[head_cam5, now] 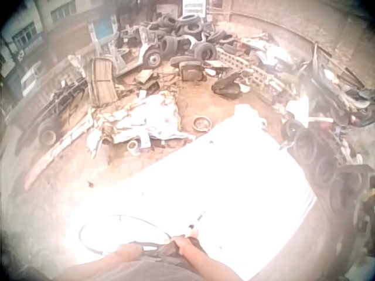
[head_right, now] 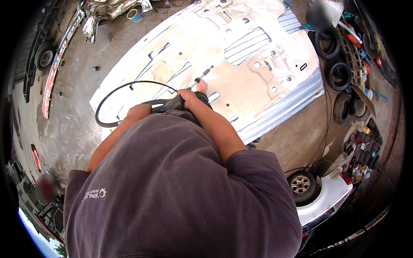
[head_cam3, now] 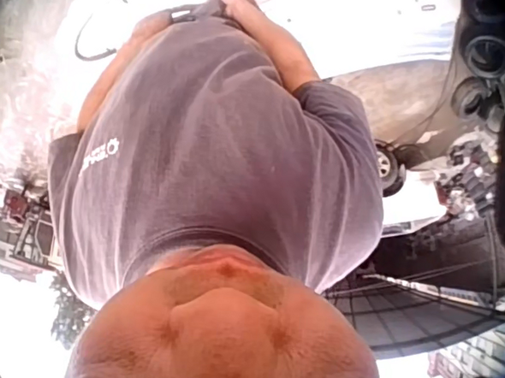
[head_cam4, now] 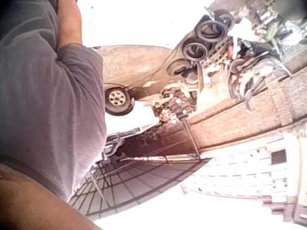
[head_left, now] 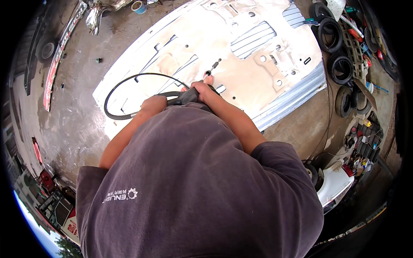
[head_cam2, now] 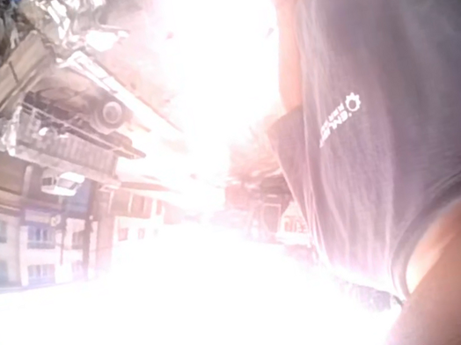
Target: The person uses a high-pressure water spray gun to clean the surface of a white car hood. The person systematically sprays water across the hood, moving the nozzle back and forth to rinse the surface.
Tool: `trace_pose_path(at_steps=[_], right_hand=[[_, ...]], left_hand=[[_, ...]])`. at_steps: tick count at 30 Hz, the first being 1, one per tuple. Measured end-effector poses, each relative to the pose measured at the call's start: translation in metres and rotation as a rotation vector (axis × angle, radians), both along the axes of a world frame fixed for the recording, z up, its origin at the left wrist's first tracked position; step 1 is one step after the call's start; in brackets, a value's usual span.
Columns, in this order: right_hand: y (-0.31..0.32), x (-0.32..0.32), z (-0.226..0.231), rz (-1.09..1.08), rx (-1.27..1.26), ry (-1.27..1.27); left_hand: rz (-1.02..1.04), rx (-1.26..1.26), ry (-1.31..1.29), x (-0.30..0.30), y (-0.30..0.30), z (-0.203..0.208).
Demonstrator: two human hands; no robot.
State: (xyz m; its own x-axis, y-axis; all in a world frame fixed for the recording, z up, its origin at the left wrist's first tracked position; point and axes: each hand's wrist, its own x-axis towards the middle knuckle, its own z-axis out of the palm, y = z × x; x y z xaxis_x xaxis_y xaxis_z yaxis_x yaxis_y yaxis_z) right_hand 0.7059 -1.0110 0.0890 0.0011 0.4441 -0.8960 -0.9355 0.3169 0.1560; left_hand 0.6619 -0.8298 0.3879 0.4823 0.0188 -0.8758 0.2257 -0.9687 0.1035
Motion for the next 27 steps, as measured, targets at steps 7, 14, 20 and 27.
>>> trace_pose_path(at_steps=[7,14,20,27], right_hand=[[-0.001,0.000,0.005,0.023,-0.058,-0.062],[0.003,-0.005,0.012,0.054,0.124,0.088],[0.036,-0.016,0.049,0.445,0.098,-0.207],[0.087,-0.026,0.091,0.494,0.004,-0.264]], left_hand=[[-0.003,0.002,-0.022,-0.011,-0.002,-0.001],[0.038,0.001,0.056,-0.016,0.008,0.001],[0.163,0.081,0.113,-0.046,0.027,0.011],[0.295,0.117,0.026,-0.078,0.041,0.058]])
